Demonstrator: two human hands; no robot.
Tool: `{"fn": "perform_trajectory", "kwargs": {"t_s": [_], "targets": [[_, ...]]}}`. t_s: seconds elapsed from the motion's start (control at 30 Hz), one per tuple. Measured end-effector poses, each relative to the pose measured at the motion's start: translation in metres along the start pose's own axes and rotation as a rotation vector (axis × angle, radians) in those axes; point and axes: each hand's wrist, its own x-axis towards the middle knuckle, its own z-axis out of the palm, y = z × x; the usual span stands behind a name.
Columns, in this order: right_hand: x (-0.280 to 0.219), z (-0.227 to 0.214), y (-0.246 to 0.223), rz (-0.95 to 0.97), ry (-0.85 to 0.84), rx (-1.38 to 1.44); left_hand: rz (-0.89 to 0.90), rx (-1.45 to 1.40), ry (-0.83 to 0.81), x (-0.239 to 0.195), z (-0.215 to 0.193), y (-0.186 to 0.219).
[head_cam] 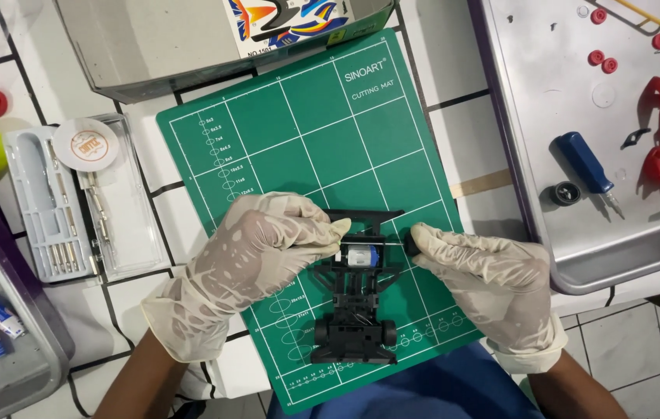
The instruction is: Assembling a toy car by installing the motor, gears, and chassis components before attaching the body shell.
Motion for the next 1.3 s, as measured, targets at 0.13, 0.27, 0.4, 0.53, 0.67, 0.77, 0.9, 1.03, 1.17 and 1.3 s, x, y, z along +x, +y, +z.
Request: {"fn": "perform_trajectory", "kwargs": {"t_s": [0.13, 0.27, 0.4, 0.53, 0.67, 0.77, 0.9, 1.03, 1.17, 1.3], "targets": [[0.0, 0.0, -0.003, -0.011, -0.01, -0.023, -0.134, -0.055, -0.02, -0.001, 0.0, 0.002], [0.002, 0.002, -0.006, -0.026, -0.021, -0.045, -0.381, -0.133, -0.062, 0.005, -0.003, 0.009], [0.0, 0.005, -0.005, -0.031, -0.034, -0.054, -0.177, -0.107, -0.021, 0.002, -0.003, 0.008], [0.0, 0.02, -0.008, -0.177, -0.081, -0.357, -0.025, -0.109, -0.032, 0.002, -0.009, 0.012], [0.002, 0.047, -0.025, -0.388, -0.073, -0.923, 0.05, -0.136, -0.104, 0.0, -0.022, 0.014], [0.002, 0.054, -0.031, -0.313, -0.026, -0.983, 0.052, -0.091, -0.086, -0.005, -0.014, -0.003], [0.005, 0.05, -0.022, -0.467, -0.124, -1.035, 0.015, 0.025, -0.103, -0.008, -0.015, -0.008], [0.006, 0.05, -0.016, -0.61, -0.117, -1.379, 0.091, -0.092, -0.083, -0.012, -0.013, -0.013], [0.008, 0.049, -0.007, -0.609, -0.073, -1.386, 0.13, -0.302, -0.115, -0.015, -0.015, -0.022], [0.01, 0.032, 0.003, -0.562, -0.098, -1.238, 0.331, -0.093, -0.01, -0.014, -0.007, -0.036]]}}
